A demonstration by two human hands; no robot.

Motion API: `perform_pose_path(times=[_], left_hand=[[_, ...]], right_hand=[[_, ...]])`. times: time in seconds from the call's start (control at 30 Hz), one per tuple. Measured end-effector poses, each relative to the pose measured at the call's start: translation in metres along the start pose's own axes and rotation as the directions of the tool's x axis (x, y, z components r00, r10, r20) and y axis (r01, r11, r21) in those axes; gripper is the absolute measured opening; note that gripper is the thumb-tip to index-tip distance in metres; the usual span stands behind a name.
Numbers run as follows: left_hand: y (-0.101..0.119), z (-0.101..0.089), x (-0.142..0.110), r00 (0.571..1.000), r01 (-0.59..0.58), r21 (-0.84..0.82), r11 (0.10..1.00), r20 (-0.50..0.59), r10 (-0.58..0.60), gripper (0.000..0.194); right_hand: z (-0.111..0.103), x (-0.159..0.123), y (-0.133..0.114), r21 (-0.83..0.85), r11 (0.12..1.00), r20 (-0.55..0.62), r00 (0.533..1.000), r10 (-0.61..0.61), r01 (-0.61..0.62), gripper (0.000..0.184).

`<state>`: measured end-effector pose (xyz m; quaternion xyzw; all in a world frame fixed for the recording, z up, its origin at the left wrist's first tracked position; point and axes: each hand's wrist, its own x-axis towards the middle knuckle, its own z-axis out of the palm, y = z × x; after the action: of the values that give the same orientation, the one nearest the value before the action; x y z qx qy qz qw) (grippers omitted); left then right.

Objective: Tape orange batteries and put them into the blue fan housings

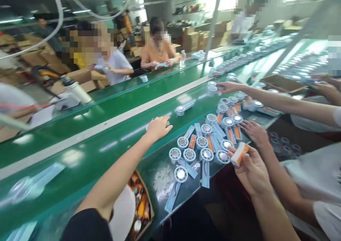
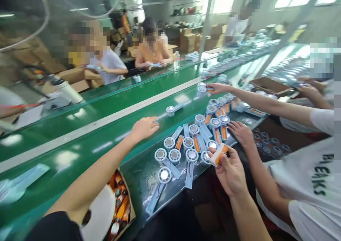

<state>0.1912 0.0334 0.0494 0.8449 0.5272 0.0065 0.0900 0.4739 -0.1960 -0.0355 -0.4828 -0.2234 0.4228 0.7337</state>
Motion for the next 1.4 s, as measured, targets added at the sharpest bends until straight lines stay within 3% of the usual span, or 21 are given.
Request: perform_pose_path(times=[0.07, 0.13, 0.2, 0.27, 0.33, 0.43, 0.5, 0.53, 0.57, 0.63, 0.7, 0.73, 0.83, 0.93, 1.0, 1.13, 1.4], left_hand=[[0.036, 0.015, 0.069, 1.000, -0.029, 0.023, 0.999, -0.003, 0.029, 0.068], [0.064, 0.027, 0.112, 0.998, -0.057, 0.043, 0.997, -0.001, 0.057, 0.068], [0.075, 0.032, 0.131, 0.997, -0.078, 0.062, 0.995, 0.013, 0.077, 0.059], [0.068, 0.032, 0.133, 0.996, -0.082, 0.080, 0.993, 0.029, 0.080, 0.054], [0.043, 0.027, 0.122, 0.996, -0.088, 0.091, 0.992, 0.039, 0.085, 0.051], [-0.020, 0.009, 0.080, 0.992, -0.117, 0.105, 0.988, 0.066, 0.110, 0.048], [-0.072, -0.007, 0.035, 0.990, -0.114, 0.119, 0.986, 0.097, 0.103, 0.046], [-0.098, -0.015, 0.009, 0.990, -0.100, 0.128, 0.987, 0.112, 0.086, 0.045], [-0.123, -0.020, -0.018, 0.990, -0.078, 0.137, 0.988, 0.124, 0.061, 0.042], [-0.167, -0.023, -0.071, 0.989, -0.035, 0.149, 0.988, 0.146, 0.013, 0.035], [-0.197, -0.016, -0.114, 0.985, -0.012, 0.150, 0.989, 0.170, -0.014, 0.029], [-0.206, -0.009, -0.130, 0.983, -0.008, 0.145, 0.989, 0.181, -0.019, 0.029], [-0.215, 0.014, -0.153, 0.978, 0.007, 0.127, 0.992, 0.207, -0.034, 0.028], [-0.216, 0.027, -0.146, 0.969, 0.038, 0.110, 0.993, 0.237, -0.063, 0.019], [-0.217, 0.030, -0.137, 0.962, 0.059, 0.100, 0.993, 0.261, -0.083, 0.024], [-0.220, 0.031, -0.126, 0.957, 0.089, 0.097, 0.991, 0.268, -0.112, 0.029], [-0.202, 0.051, -0.122, 0.967, 0.137, 0.108, 0.985, 0.200, -0.157, 0.033]], right_hand=[[0.014, -0.010, 0.000, 0.046, 0.998, 0.001, 0.999, 0.039, -0.039, 0.062], [0.026, -0.023, 0.006, 0.076, 0.992, 0.033, 0.994, 0.103, -0.105, 0.064], [0.030, -0.037, 0.017, 0.075, 0.980, 0.092, 0.980, 0.177, -0.184, 0.063], [0.027, -0.048, 0.029, 0.062, 0.965, 0.146, 0.958, 0.246, -0.257, 0.065], [0.023, -0.055, 0.037, 0.052, 0.954, 0.151, 0.947, 0.284, -0.294, 0.068], [0.033, -0.050, 0.032, -0.019, 0.962, 0.150, 0.951, 0.271, -0.271, 0.065], [0.056, -0.037, 0.022, -0.104, 0.975, 0.269, 0.938, 0.219, -0.198, 0.057], [0.073, -0.030, 0.017, -0.142, 0.978, 0.379, 0.905, 0.193, -0.149, 0.053], [0.092, -0.023, 0.012, -0.170, 0.981, 0.501, 0.848, 0.172, -0.098, 0.049], [0.136, -0.009, 0.009, -0.202, 0.979, 0.716, 0.680, 0.158, -0.016, 0.043], [0.183, 0.003, 0.017, -0.225, 0.973, 0.833, 0.526, 0.171, 0.040, 0.043], [0.207, 0.008, 0.026, -0.235, 0.969, 0.862, 0.476, 0.173, 0.074, 0.043], [0.275, 0.013, 0.069, -0.298, 0.908, 0.901, 0.400, 0.166, 0.295, 0.040], [0.323, 0.009, 0.112, -0.416, 0.691, 0.897, 0.389, 0.208, 0.591, 0.031], [0.342, 0.006, 0.133, -0.457, 0.577, 0.887, 0.397, 0.237, 0.677, 0.027], [0.356, 0.002, 0.153, -0.471, 0.470, 0.882, 0.400, 0.249, 0.747, 0.021], [0.358, 0.003, 0.156, -0.404, 0.166, 0.876, 0.328, 0.352, 0.900, 0.024]])
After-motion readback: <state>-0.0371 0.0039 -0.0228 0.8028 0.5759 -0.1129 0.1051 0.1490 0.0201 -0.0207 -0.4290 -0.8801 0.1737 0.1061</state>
